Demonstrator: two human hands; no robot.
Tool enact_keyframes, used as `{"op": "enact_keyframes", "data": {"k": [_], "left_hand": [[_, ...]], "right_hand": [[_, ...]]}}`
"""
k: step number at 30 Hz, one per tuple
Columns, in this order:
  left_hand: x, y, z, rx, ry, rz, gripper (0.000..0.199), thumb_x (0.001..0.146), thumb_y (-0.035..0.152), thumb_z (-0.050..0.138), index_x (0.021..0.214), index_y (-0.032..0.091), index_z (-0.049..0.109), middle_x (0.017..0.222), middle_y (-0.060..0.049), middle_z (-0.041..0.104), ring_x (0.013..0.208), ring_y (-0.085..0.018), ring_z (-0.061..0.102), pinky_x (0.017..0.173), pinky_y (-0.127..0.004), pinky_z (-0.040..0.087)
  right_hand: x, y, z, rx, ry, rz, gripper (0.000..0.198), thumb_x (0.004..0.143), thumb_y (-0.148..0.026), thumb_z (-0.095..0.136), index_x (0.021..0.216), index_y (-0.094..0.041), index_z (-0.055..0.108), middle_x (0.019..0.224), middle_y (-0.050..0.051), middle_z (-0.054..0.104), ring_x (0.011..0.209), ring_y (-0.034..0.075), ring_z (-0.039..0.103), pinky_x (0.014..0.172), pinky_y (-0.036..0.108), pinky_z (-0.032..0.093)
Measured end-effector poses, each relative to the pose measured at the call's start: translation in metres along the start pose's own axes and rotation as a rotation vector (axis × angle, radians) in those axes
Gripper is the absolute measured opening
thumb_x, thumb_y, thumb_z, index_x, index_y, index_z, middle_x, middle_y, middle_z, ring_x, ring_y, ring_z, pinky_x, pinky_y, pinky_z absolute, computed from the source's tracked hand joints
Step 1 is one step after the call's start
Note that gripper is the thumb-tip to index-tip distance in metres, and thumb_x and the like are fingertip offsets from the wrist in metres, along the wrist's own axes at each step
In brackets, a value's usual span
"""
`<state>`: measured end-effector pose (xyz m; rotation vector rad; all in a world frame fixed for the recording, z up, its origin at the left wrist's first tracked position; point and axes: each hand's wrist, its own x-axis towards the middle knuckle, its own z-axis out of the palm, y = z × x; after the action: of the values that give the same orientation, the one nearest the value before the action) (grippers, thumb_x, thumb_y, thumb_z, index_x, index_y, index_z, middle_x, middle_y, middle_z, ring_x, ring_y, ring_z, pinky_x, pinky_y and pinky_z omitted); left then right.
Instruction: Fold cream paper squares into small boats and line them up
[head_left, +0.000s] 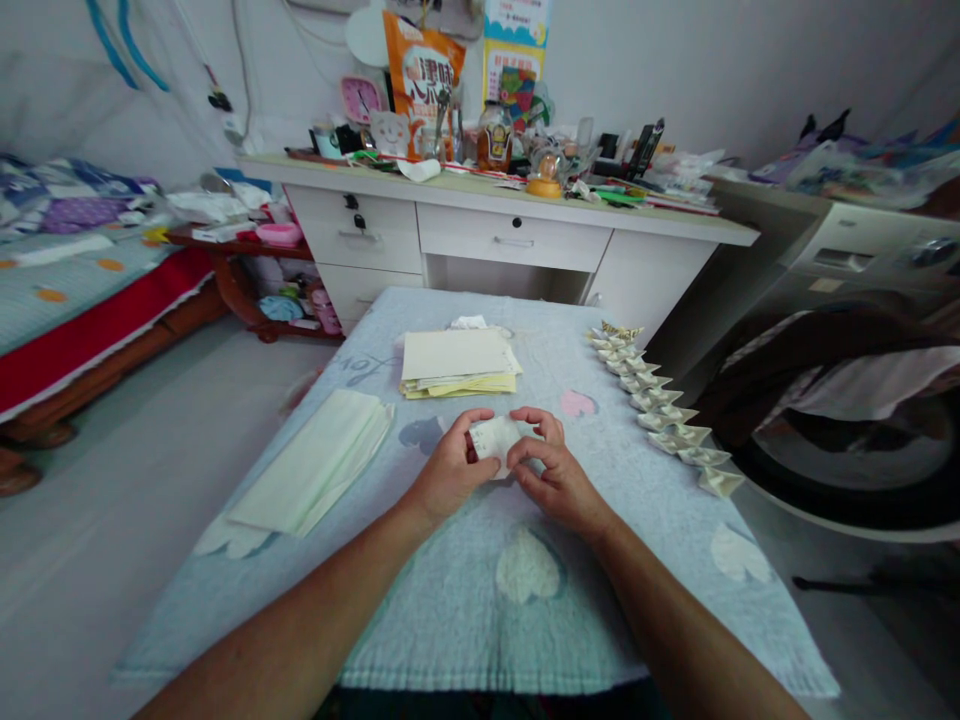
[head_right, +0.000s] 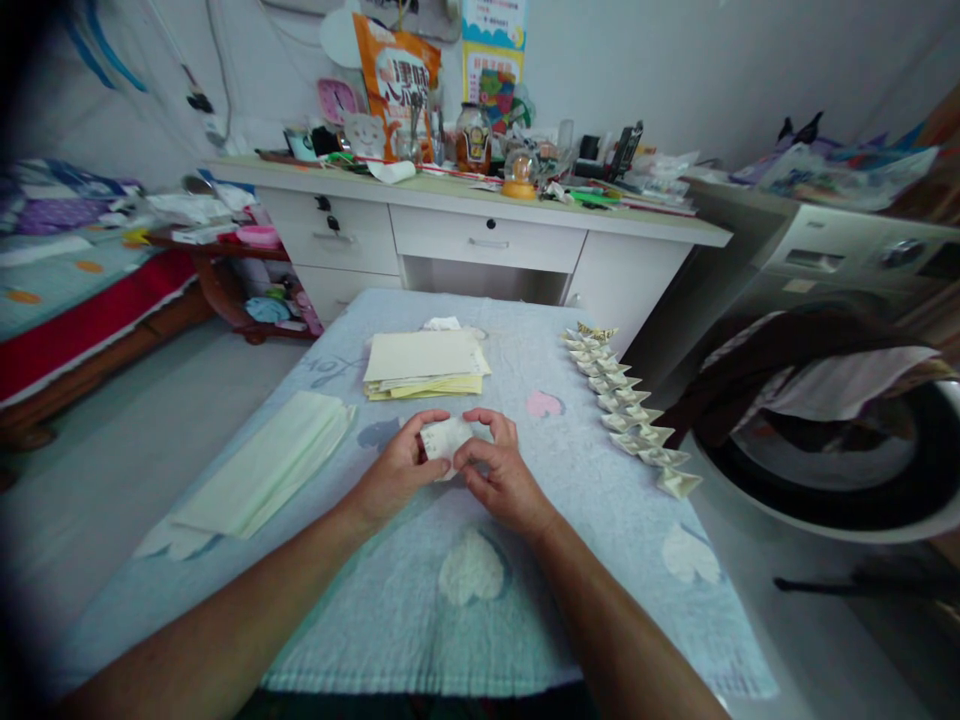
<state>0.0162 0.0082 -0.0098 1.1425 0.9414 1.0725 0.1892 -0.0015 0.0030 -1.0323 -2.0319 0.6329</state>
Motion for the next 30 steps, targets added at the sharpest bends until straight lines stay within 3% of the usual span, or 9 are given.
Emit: {"op": "enact_keyframes", "data": {"k": [9, 14, 26, 30], "left_hand": [[-0.0005, -0.0012, -0.0031, -0.104, -0.070, -0.048, 0.068, 0.063, 0.021, 0.075, 0.122, 0.019, 0.041, 0.093, -0.002, 0.063, 0.081, -0.015, 0.061, 0.072, -0.025, 0.047], [-0.0006, 0.0006, -0.0014, -0.117, -0.046, -0.059, 0.066, 0.063, 0.020, 0.076, 0.121, 0.019, 0.043, 0.093, -0.002, 0.064, 0.081, -0.015, 0.061, 0.072, -0.026, 0.048], [-0.0008, -0.0014, -0.0015, 0.104, 0.035, 0.073, 0.063, 0.066, 0.013, 0.068, 0.124, 0.020, 0.042, 0.091, -0.002, 0.064, 0.079, -0.015, 0.061, 0.070, -0.025, 0.049], [-0.0010, -0.0011, -0.0028, 0.140, 0.024, 0.050, 0.063, 0.067, 0.015, 0.070, 0.123, 0.019, 0.043, 0.091, -0.003, 0.065, 0.081, -0.017, 0.063, 0.071, -0.027, 0.049]], "right_hand": [[-0.0002, -0.0011, 0.0016, -0.032, 0.048, -0.012, 0.019, 0.077, -0.005, 0.056, 0.082, -0.023, 0.063, 0.128, 0.004, 0.041, 0.124, 0.022, 0.035, 0.104, 0.043, 0.028], [-0.0004, -0.0036, 0.0009, -0.071, 0.020, -0.029, 0.023, 0.075, -0.004, 0.056, 0.084, -0.024, 0.064, 0.129, 0.003, 0.041, 0.124, 0.023, 0.035, 0.104, 0.045, 0.028], [-0.0007, -0.0032, 0.0032, -0.116, 0.027, -0.079, 0.025, 0.075, -0.003, 0.058, 0.083, -0.026, 0.066, 0.128, 0.002, 0.041, 0.122, 0.024, 0.036, 0.103, 0.046, 0.030], [-0.0007, -0.0049, 0.0032, -0.120, 0.030, -0.080, 0.024, 0.077, -0.005, 0.058, 0.084, -0.026, 0.066, 0.128, 0.003, 0.042, 0.122, 0.024, 0.036, 0.103, 0.047, 0.031]]}}
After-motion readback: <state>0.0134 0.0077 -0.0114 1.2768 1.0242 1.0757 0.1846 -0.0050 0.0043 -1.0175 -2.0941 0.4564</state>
